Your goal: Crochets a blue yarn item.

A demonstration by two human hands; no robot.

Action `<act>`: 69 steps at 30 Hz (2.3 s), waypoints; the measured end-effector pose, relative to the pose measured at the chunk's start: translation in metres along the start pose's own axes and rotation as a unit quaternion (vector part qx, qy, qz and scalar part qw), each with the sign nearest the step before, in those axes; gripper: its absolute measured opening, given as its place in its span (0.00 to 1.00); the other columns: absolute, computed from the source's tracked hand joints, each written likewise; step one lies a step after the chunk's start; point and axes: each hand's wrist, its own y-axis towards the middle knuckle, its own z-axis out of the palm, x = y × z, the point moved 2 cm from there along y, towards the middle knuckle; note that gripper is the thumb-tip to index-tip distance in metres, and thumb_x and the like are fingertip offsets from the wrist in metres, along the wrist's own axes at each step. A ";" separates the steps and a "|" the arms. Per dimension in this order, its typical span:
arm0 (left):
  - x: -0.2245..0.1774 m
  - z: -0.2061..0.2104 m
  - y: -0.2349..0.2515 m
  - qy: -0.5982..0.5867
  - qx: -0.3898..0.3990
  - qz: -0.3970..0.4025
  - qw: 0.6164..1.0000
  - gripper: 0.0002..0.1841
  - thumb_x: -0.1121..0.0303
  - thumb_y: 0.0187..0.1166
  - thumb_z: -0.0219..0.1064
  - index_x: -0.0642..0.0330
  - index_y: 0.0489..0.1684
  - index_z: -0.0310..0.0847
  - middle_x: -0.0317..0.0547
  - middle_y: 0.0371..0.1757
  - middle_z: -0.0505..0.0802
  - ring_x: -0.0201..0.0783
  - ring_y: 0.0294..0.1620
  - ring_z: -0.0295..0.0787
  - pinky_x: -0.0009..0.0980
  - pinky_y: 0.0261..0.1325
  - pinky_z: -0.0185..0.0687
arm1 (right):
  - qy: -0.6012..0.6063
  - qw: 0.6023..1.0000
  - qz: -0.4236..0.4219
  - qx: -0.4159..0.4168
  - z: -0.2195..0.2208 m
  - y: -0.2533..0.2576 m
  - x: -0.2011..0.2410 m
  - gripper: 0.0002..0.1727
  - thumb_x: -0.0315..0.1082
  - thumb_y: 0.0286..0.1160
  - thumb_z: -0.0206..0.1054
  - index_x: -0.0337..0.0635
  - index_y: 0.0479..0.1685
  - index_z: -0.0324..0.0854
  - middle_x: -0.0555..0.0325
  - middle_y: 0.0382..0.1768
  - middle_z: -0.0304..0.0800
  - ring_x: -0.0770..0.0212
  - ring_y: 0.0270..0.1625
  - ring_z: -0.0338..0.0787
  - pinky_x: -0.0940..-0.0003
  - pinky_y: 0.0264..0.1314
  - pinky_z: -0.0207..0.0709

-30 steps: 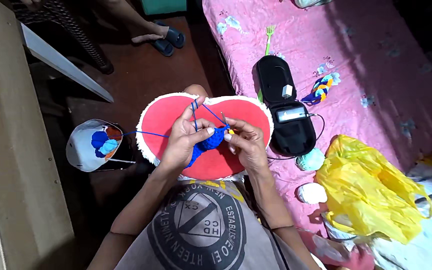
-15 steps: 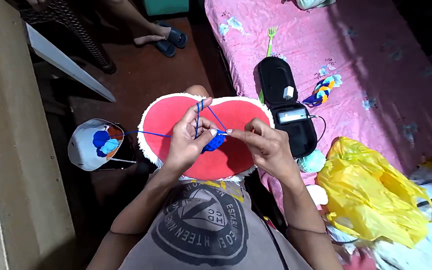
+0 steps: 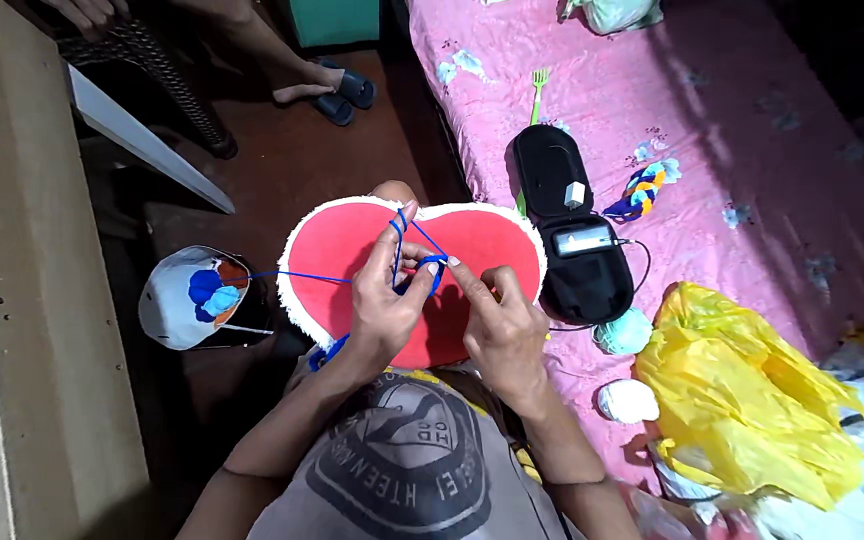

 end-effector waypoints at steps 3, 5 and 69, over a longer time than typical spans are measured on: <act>0.005 0.003 -0.002 0.020 -0.037 0.051 0.998 0.37 0.81 0.74 0.67 0.66 0.88 0.59 0.41 0.45 0.93 0.29 0.40 0.91 0.24 0.42 0.88 | 0.029 0.999 0.037 -0.006 0.005 0.000 0.007 0.21 0.23 0.71 0.63 0.47 0.60 0.94 0.50 0.33 0.84 0.61 0.26 0.83 0.72 0.21 0.74; 0.009 0.007 -0.003 0.003 -0.052 0.077 0.996 0.39 0.83 0.74 0.67 0.67 0.89 0.56 0.40 0.45 0.94 0.28 0.41 0.91 0.24 0.45 0.88 | 0.134 0.987 0.085 0.007 0.012 0.003 0.005 0.22 0.22 0.72 0.63 0.43 0.63 0.91 0.53 0.35 0.83 0.66 0.28 0.82 0.75 0.26 0.77; -0.002 -0.025 0.015 -0.025 0.030 0.060 0.997 0.23 0.83 0.67 0.62 0.72 0.66 0.84 0.36 0.34 0.91 0.19 0.27 0.80 0.14 0.31 0.78 | 0.376 0.924 0.055 0.049 0.023 0.006 -0.030 0.02 0.22 0.71 0.70 0.31 0.37 0.85 0.56 0.37 0.89 0.75 0.40 0.89 0.82 0.45 0.85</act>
